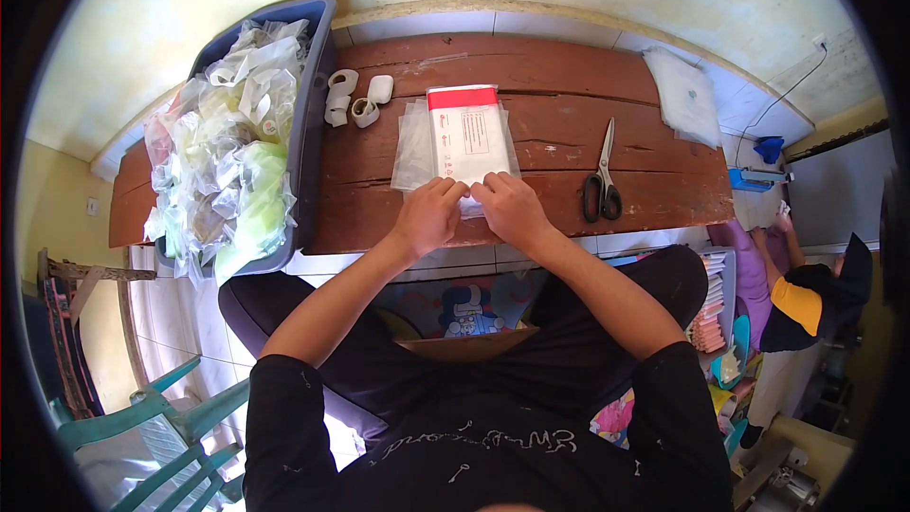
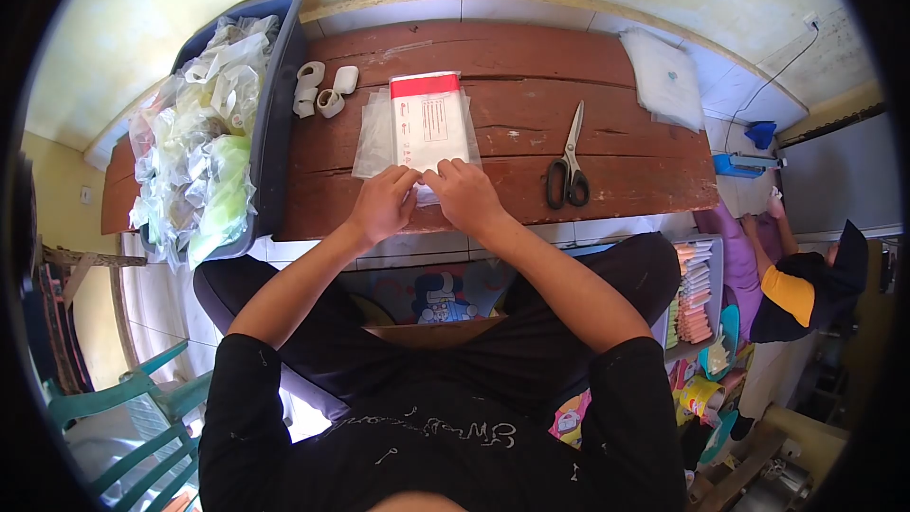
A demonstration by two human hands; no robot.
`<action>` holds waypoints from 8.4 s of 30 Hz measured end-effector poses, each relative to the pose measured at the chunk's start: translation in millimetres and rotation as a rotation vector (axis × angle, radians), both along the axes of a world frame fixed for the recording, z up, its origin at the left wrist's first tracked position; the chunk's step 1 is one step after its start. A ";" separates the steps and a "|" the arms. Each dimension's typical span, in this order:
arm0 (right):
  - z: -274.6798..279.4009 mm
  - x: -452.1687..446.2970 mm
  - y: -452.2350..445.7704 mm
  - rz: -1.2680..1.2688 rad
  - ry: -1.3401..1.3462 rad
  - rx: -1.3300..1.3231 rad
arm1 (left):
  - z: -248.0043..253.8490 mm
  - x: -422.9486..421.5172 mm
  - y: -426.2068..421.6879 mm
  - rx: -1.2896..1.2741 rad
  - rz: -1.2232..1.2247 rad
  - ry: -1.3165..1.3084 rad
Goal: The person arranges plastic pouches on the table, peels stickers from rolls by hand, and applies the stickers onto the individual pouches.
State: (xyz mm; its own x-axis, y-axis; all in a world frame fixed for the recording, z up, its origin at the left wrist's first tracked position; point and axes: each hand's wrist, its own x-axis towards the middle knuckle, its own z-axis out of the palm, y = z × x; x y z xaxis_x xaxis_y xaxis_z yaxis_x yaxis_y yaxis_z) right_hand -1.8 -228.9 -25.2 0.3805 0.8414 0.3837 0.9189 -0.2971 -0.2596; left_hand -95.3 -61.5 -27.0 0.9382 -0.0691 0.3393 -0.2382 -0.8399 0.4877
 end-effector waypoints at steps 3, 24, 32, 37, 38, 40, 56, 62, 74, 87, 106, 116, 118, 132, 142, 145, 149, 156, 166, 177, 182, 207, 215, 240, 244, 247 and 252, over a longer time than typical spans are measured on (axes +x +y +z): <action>9.1 2.1 -0.2 0.051 -0.035 0.040 | 5.4 -2.3 0.0 -0.040 0.032 -0.050; -10.8 3.4 4.4 -0.134 -0.182 -0.133 | 8.7 2.1 -4.9 -0.382 0.111 -0.170; -13.8 8.0 6.3 -0.107 -0.133 -0.134 | 12.2 4.7 -2.3 -0.483 0.130 -0.137; -1.6 9.8 7.5 -0.127 -0.072 -0.125 | 10.8 6.6 -2.0 -0.496 0.122 -0.153; -0.6 9.4 8.1 -0.126 -0.073 -0.126 | 9.9 7.3 -2.4 -0.509 0.118 -0.171; 3.8 6.1 11.6 -0.112 0.015 -0.026 | 5.9 9.1 -1.0 -0.540 0.140 -0.165; 10.9 37.5 19.1 -0.137 0.056 0.225 | 17.4 19.8 11.8 -0.973 0.311 -0.136; 42.8 76.6 10.0 -0.260 -0.027 0.352 | 1.6 23.9 40.4 -0.956 0.544 -0.002; 5.5 119.0 -40.3 -0.486 -0.195 -0.014 | -18.0 18.3 51.1 -0.234 0.599 0.159; 15.5 64.7 1.7 -0.397 0.527 -0.114 | -23.4 12.5 47.6 -0.272 0.537 0.195; -11.2 60.1 20.1 -0.484 0.403 -0.054 | -9.4 18.3 66.3 -1.285 0.599 0.610; -15.3 61.4 15.4 -0.462 0.462 0.001 | -26.0 29.9 47.2 -0.675 0.576 0.392; -14.5 61.7 15.2 -0.457 0.480 0.006 | -23.0 31.0 42.4 -0.814 0.578 0.327; -15.7 65.4 15.0 -0.451 0.554 0.063 | -18.0 32.3 43.9 -1.337 0.428 0.451; -16.7 62.1 25.5 -0.518 0.831 0.298 | -8.7 23.5 64.2 -1.490 0.292 0.386; -19.7 64.6 30.1 -0.565 0.681 0.272 | -3.9 18.6 74.7 -1.464 0.327 0.360; -17.7 64.7 33.3 -0.449 1.052 0.238 | 5.3 12.9 86.0 -1.445 0.335 0.383; -24.5 60.8 42.3 -0.430 0.972 0.190 | -7.4 7.8 88.4 -0.832 0.556 0.429; -28.0 61.5 41.5 -0.455 0.888 0.201 | -11.9 12.4 84.4 -0.466 0.516 0.271; -29.8 63.0 45.9 -0.486 1.002 0.417 | -16.8 14.3 86.3 -0.599 0.401 0.208; -31.6 66.3 45.2 -0.402 0.946 0.394 | -21.2 16.1 92.3 -0.660 0.374 0.340; -9.2 56.3 193.9 -0.003 0.352 0.365 | -17.8 30.4 132.8 -0.501 0.788 -0.079; -8.8 49.6 219.5 -0.015 0.291 0.105 | -37.2 39.0 138.6 -0.734 0.741 -0.030; 63.8 17.6 35.4 0.285 0.380 0.172 | 44.1 1.8 34.5 -1.556 0.168 0.199; 63.0 15.0 29.6 0.305 0.337 0.187 | 51.2 0.1 35.1 -1.545 0.073 0.237; 68.2 20.2 25.0 0.314 0.403 0.217 | 59.3 0.9 32.1 -1.593 0.068 0.213; 67.7 25.0 21.1 0.215 0.597 0.327 | 42.6 1.8 35.9 -1.443 0.051 0.279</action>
State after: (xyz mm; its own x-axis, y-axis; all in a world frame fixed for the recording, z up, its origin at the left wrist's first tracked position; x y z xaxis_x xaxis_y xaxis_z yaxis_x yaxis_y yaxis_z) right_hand 23.3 -207.8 42.6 0.4426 0.7990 0.4072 0.6215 0.0540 -0.7815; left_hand -93.5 -25.5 15.6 0.9744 0.1989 -0.1044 0.0167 0.3995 0.9166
